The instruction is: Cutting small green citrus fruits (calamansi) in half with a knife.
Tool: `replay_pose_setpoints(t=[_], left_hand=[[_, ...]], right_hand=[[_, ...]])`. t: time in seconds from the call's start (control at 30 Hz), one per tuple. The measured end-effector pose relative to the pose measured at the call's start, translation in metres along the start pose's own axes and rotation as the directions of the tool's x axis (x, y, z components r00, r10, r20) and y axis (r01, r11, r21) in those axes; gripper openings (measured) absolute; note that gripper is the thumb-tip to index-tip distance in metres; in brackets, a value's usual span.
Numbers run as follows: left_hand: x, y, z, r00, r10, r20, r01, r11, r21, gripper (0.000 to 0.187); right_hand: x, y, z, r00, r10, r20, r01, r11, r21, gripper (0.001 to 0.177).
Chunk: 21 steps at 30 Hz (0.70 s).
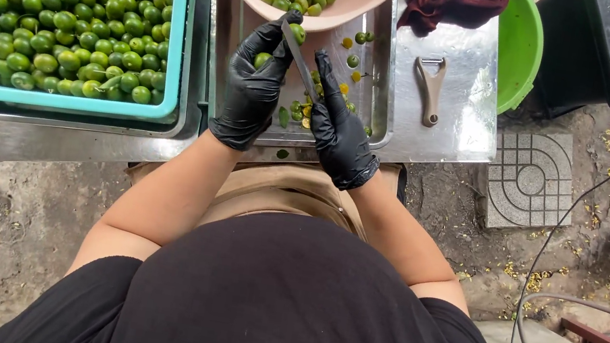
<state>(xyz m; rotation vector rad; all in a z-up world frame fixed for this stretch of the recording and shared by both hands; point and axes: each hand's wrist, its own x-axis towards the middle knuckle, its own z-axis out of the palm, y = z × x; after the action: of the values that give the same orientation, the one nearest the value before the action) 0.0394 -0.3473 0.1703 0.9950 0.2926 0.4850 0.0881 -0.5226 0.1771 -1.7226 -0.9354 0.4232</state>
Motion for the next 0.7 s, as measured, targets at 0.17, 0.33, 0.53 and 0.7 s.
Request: replay_pose_setpoints(t=[0.17, 0.33, 0.53, 0.7], left_hand=[[-0.006, -0.027, 0.001, 0.976, 0.180, 0.124, -0.193, 0.977, 0.096, 0.030], [-0.009, -0.040, -0.003, 0.983, 0.156, 0.101, -0.172, 0.968, 0.183, 0.030], [0.092, -0.024, -0.040, 0.713, 0.548, 0.437, -0.670, 0.352, 0.653, 0.023], [0.167, -0.012, -0.076, 0.678, 0.542, 0.496, -0.569, -0.041, 0.822, 0.024]], right_hand=[[0.021, 0.024, -0.001, 0.911, -0.402, -0.093, 0.366, 0.892, -0.266, 0.052], [0.027, 0.048, -0.007, 0.963, -0.223, -0.153, 0.242, 0.963, 0.118, 0.050], [0.008, 0.105, -0.008, 0.997, 0.077, -0.004, -0.051, 0.706, 0.706, 0.055], [-0.007, 0.100, -0.004, 0.983, 0.183, 0.019, -0.148, 0.724, 0.674, 0.057]])
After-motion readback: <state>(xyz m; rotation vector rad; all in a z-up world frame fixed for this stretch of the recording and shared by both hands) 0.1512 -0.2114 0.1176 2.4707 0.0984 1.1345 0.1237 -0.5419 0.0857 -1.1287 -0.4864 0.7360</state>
